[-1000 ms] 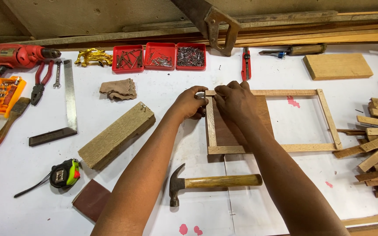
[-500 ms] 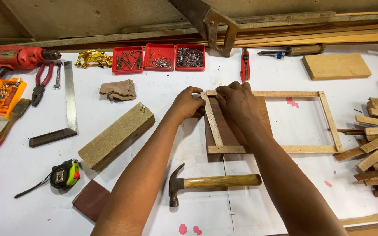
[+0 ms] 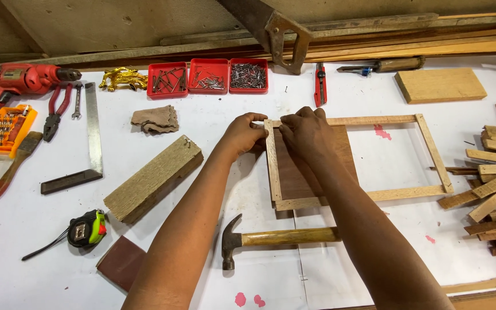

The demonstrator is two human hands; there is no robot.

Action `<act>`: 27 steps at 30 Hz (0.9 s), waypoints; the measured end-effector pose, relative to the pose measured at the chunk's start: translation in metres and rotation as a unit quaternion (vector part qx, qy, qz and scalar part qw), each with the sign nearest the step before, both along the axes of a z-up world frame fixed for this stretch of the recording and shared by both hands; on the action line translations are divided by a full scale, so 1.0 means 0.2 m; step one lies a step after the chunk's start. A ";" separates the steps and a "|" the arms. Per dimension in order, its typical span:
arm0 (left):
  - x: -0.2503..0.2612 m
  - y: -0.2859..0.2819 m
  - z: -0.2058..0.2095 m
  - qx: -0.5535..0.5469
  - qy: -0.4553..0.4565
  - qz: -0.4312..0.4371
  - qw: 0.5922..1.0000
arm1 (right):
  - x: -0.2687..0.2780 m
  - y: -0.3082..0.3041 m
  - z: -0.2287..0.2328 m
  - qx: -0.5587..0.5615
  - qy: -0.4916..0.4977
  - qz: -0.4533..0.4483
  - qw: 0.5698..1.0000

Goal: Making and assembling pieces for a wooden frame or box.

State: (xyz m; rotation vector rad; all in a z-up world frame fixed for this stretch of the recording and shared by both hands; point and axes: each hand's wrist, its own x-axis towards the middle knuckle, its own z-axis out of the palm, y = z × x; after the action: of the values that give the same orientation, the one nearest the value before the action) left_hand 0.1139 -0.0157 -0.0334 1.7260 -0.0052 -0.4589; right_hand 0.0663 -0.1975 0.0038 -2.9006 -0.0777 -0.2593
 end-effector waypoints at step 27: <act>0.00 -0.05 0.10 0.051 0.010 -0.016 0.999 | 0.00 0.01 -0.01 -0.003 0.023 -0.025 0.999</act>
State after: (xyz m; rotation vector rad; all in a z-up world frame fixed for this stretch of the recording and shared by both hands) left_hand 0.1144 -0.0260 -0.0137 1.8240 0.0050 -0.5073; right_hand 0.0656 -0.1958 0.0017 -2.9149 0.0026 -0.2011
